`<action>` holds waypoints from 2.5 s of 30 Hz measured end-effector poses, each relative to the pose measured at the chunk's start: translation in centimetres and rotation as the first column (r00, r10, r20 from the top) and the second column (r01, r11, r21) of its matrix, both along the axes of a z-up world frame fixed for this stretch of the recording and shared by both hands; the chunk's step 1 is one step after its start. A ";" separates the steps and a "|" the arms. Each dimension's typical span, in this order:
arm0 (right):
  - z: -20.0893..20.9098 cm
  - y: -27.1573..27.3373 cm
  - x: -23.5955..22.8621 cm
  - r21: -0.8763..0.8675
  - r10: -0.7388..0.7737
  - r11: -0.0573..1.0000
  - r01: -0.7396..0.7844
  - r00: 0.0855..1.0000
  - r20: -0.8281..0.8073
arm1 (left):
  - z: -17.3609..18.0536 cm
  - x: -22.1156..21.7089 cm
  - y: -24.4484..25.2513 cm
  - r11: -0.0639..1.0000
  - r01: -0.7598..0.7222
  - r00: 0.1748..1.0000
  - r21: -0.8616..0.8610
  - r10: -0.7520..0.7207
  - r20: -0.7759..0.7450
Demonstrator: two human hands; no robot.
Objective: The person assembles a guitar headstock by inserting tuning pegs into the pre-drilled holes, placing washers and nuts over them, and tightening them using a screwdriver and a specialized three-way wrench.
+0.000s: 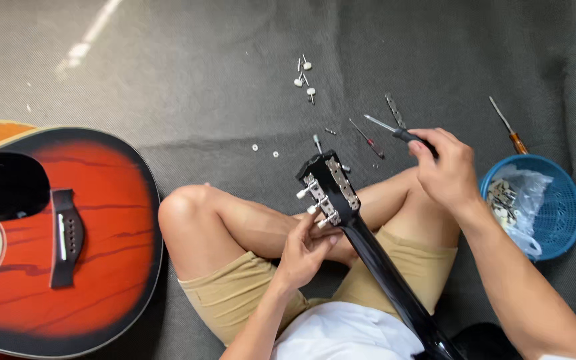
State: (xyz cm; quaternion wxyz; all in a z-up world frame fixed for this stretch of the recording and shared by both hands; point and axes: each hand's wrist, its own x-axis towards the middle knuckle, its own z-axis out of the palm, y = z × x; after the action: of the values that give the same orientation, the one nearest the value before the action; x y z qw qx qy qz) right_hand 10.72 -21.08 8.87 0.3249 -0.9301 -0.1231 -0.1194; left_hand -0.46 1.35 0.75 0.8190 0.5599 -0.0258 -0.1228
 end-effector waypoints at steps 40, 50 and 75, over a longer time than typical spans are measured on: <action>-20.9 11.5 21.0 -0.106 -0.125 0.990 0.091 0.916 -0.382 | -3.3 9.6 0.7 0.892 -0.307 0.866 0.332 0.406 -0.291; -20.6 6.2 18.2 0.217 -0.025 0.970 0.109 0.934 -0.356 | -2.4 8.7 1.4 0.832 -0.458 0.834 0.313 0.524 -0.174; -23.0 5.7 16.9 0.004 0.273 0.956 -0.292 0.887 -0.371 | 2.3 7.0 3.0 0.782 -0.583 0.808 0.220 0.531 0.255</action>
State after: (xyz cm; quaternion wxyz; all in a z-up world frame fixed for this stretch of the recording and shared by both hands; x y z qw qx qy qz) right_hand 27.65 -15.35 -14.18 0.3316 -0.9161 -0.1972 0.1089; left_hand 6.58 4.36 3.05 0.7223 0.6638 0.0859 0.1738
